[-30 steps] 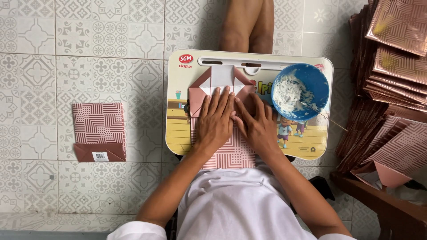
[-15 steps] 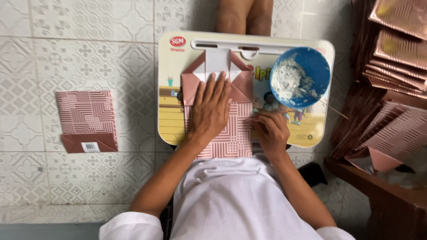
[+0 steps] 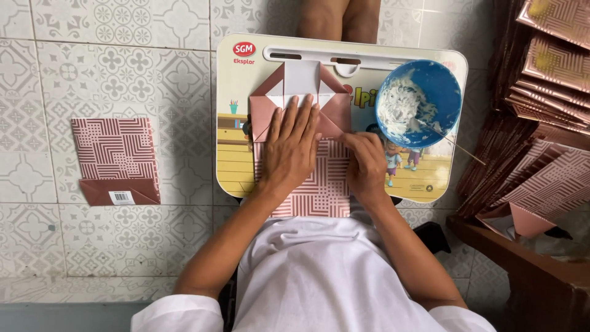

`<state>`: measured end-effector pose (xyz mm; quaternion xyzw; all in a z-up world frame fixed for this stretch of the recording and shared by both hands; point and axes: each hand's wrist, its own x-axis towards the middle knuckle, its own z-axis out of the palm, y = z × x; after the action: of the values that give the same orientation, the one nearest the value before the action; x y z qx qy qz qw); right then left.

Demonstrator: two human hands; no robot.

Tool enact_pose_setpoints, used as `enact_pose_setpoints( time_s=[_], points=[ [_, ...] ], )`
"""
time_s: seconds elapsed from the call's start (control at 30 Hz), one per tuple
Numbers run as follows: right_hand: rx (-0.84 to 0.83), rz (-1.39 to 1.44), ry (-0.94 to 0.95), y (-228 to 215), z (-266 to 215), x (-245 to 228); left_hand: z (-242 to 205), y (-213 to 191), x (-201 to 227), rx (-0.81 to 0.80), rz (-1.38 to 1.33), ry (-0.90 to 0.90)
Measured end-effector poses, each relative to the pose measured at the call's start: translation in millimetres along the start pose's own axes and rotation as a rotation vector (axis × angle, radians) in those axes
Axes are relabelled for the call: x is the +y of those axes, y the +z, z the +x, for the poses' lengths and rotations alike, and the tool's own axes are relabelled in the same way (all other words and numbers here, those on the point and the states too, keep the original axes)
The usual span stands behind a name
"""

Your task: Applying adhesive to paper templates using a small stick and folding them to create paper bags

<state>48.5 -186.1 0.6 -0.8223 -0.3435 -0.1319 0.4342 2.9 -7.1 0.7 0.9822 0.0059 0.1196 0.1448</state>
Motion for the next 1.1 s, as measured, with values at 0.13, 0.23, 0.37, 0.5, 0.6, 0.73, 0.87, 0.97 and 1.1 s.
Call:
enact_pose_setpoints(
  time_s=[0.13,0.23,0.37,0.5,0.6,0.73,0.87,0.97,1.1],
  points=[
    [-0.034,-0.015,-0.03,6.5,22.9,-16.2,-0.3,-0.7,-0.2,-0.018,-0.002,-0.003],
    [-0.15,-0.192,-0.039,15.0,23.8,-14.3,-1.2,1.7,-1.0,-0.09,-0.035,-0.021],
    [-0.177,-0.298,-0.05,13.3,28.2,-22.3,-2.1,3.2,-1.3,-0.066,0.001,-0.017],
    [-0.188,-0.4,-0.062,2.2,22.5,-24.1,-3.5,11.8,-3.3,-0.018,0.006,-0.009],
    [-0.182,-0.408,-0.022,-3.6,9.6,-21.5,-1.9,5.4,-2.7,-0.041,0.027,-0.008],
    [-0.135,-0.407,-0.071,-5.8,2.1,-16.9,6.5,-1.2,-5.0,0.012,0.056,0.023],
    [-0.094,-0.275,-0.024,-8.5,-16.2,-21.7,-3.3,-0.1,0.6,-0.009,0.036,0.015],
    [-0.118,-0.181,-0.024,-5.0,0.6,-19.8,1.4,2.1,-2.2,-0.016,0.027,0.014],
    [-0.256,-0.154,-0.043,2.9,28.6,-25.8,-1.1,2.3,-2.3,-0.054,0.012,0.019]
  ],
)
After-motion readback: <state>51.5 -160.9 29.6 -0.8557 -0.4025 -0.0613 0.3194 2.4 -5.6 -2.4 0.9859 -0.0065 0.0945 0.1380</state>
